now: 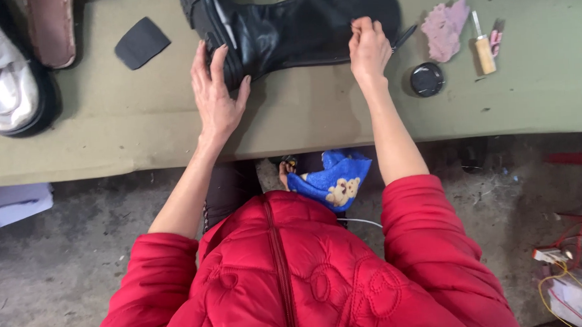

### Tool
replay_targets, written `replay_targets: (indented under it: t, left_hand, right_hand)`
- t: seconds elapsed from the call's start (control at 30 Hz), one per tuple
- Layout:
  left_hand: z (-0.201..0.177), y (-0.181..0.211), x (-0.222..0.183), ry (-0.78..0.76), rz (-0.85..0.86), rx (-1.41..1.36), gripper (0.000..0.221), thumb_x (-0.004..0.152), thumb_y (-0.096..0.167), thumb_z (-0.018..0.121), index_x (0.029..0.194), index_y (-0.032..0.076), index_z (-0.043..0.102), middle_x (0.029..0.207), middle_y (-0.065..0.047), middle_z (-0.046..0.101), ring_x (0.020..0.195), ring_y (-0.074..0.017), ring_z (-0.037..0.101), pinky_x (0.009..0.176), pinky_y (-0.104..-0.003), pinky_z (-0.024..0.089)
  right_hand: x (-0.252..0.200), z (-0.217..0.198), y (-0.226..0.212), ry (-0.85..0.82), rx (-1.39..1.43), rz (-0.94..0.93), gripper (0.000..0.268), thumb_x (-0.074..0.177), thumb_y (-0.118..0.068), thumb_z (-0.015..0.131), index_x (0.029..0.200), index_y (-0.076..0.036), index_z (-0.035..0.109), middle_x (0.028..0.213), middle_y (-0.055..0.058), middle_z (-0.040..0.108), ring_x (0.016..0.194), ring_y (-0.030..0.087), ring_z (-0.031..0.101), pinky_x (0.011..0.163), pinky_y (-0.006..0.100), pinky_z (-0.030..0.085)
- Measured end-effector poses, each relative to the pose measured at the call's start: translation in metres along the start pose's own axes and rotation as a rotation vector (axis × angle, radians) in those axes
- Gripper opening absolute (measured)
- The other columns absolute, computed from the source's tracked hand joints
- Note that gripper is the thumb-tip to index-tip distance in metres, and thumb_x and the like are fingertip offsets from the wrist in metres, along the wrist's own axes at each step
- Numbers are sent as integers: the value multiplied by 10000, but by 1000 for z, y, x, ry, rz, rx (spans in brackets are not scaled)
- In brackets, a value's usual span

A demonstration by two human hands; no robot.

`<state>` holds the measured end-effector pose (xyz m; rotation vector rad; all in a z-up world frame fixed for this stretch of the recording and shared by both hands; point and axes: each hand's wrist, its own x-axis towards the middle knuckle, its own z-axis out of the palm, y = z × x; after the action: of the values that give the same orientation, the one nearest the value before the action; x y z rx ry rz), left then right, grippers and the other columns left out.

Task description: Polishing a black leather boot by hand using shoe polish at a repair bench.

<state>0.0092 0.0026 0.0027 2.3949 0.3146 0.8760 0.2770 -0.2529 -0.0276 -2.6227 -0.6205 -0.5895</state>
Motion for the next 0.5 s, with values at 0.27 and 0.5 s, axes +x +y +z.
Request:
replay_targets:
  t: [0.27,0.5]
  left_hand:
    - [0,1,-4,-10,-18,35,621,1047,210,782,1536,149,404,1625,-217,268,1473,-448,404,1149,-562,440]
    - [0,-2,-5,-13,-8,50,657,1034,220,793,1550,182,388,1636,-198,255,1499,-426,380,1155,-559,454]
  right_hand:
    - [-30,-27,-160,-230,520,-185,175,900,-168,598,987,-183,749,902,25,772,768,238,728,693,376,537]
    - [-44,-13,-142,-319,168,-174,226,899,-90,650,1105,-172,696,983,86,681,795,317,701,588,491,538]
